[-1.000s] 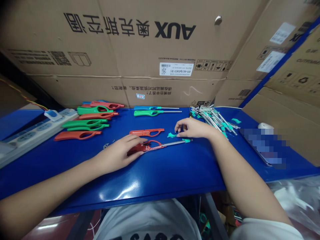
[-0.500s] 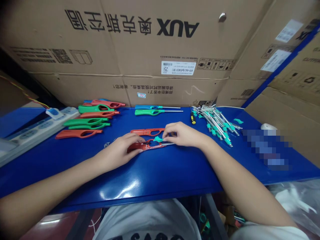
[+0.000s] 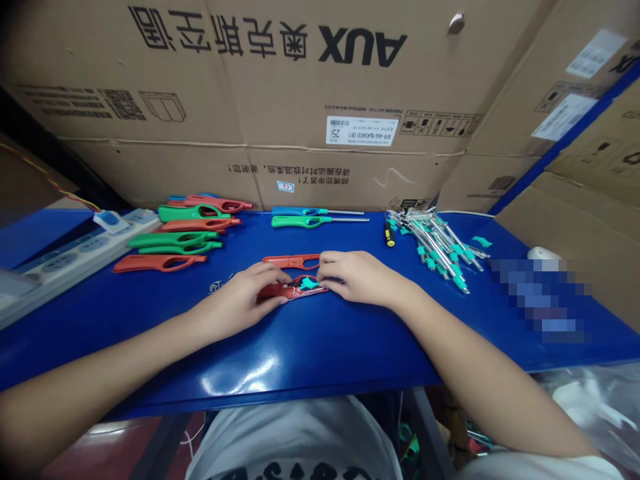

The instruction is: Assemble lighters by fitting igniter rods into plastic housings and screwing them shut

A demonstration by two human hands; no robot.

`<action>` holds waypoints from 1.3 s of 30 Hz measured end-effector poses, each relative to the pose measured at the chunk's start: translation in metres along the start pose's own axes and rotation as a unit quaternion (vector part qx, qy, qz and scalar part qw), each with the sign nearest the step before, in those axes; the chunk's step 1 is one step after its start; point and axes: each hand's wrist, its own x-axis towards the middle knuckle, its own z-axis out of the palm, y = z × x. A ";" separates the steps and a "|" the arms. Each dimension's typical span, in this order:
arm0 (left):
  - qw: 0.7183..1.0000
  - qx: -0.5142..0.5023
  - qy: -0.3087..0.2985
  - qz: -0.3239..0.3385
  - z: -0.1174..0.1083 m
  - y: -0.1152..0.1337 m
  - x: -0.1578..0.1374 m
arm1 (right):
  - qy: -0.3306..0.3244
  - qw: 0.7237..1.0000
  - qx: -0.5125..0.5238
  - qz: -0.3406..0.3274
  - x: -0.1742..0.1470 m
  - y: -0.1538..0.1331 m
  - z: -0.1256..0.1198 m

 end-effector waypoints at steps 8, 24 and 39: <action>1.000 0.008 0.001 0.000 0.002 0.001 -0.001 | -0.002 0.998 -0.054 -0.016 0.001 -0.005 -0.003; 1.000 0.021 0.008 0.007 0.003 0.003 -0.002 | 0.022 0.998 -0.038 -0.036 0.006 -0.004 0.019; 1.000 0.019 -0.008 -0.015 0.001 0.003 -0.001 | 0.044 0.997 -0.040 -0.057 0.008 -0.008 0.022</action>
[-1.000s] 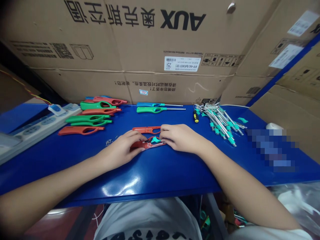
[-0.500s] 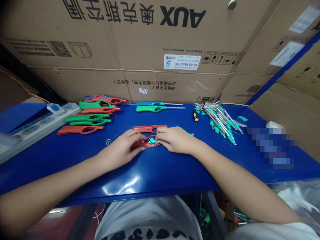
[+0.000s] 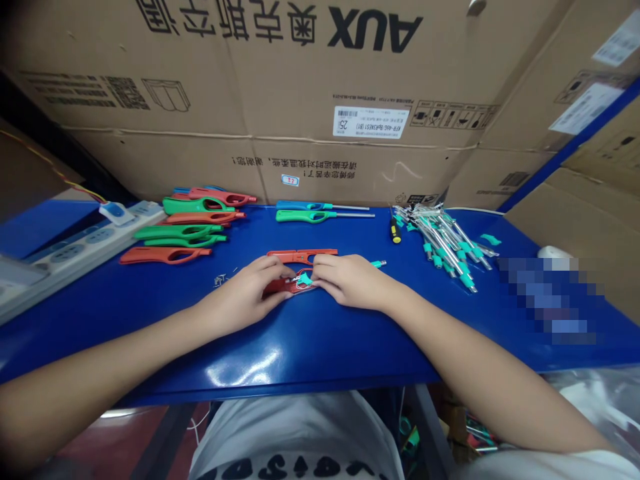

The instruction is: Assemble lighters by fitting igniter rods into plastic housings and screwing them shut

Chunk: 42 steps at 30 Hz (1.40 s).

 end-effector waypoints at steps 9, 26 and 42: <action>1.000 0.003 0.000 0.001 0.000 0.000 0.001 | 0.001 0.999 0.048 0.012 0.001 0.002 0.003; 1.000 -0.005 0.007 0.009 0.001 0.000 0.000 | 0.026 0.987 0.154 0.035 0.001 0.008 0.002; 1.000 0.006 0.007 0.006 0.001 0.000 0.000 | 0.008 0.996 0.091 0.009 0.001 0.007 0.006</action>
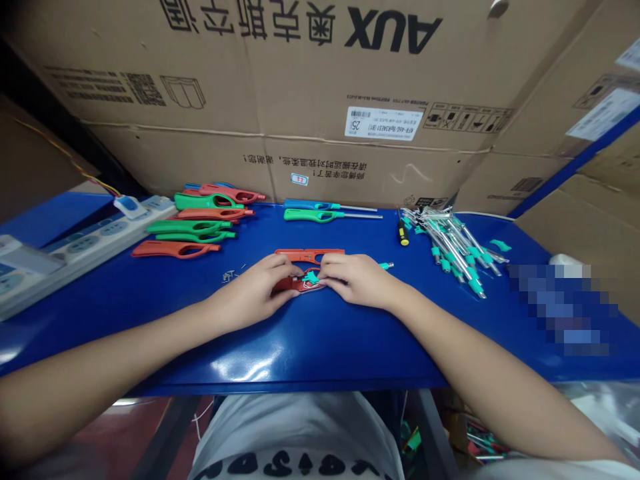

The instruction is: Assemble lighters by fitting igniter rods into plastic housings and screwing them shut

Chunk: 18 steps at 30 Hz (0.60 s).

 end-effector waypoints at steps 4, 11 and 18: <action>1.000 -0.007 -0.003 -0.001 -0.001 0.001 0.000 | -0.007 0.997 -0.071 -0.041 -0.002 -0.001 -0.001; 1.000 -0.008 -0.012 -0.007 -0.002 0.002 0.001 | -0.024 0.983 -0.168 -0.064 -0.002 -0.006 -0.005; 1.000 0.000 -0.014 -0.011 -0.002 0.002 0.001 | -0.044 0.970 -0.224 -0.080 0.000 -0.010 -0.005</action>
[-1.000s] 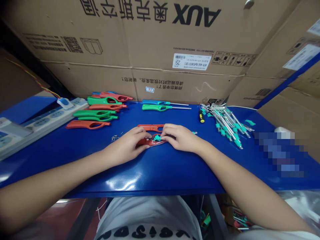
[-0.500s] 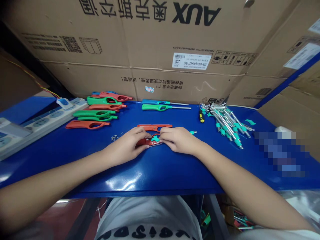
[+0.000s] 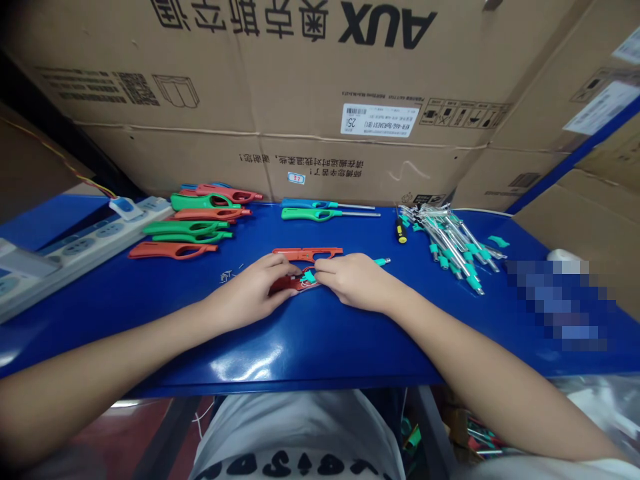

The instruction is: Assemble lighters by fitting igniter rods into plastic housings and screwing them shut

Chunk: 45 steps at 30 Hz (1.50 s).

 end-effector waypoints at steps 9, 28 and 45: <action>1.000 -0.001 0.007 0.009 0.001 -0.001 0.000 | -0.025 0.999 0.024 0.027 0.000 -0.002 -0.003; 0.992 0.118 -0.009 0.052 -0.003 0.002 -0.003 | 0.068 0.925 0.337 0.161 0.005 0.010 0.011; 0.997 0.077 0.002 0.028 -0.002 0.001 -0.004 | 0.063 0.888 0.383 0.245 0.003 0.013 0.004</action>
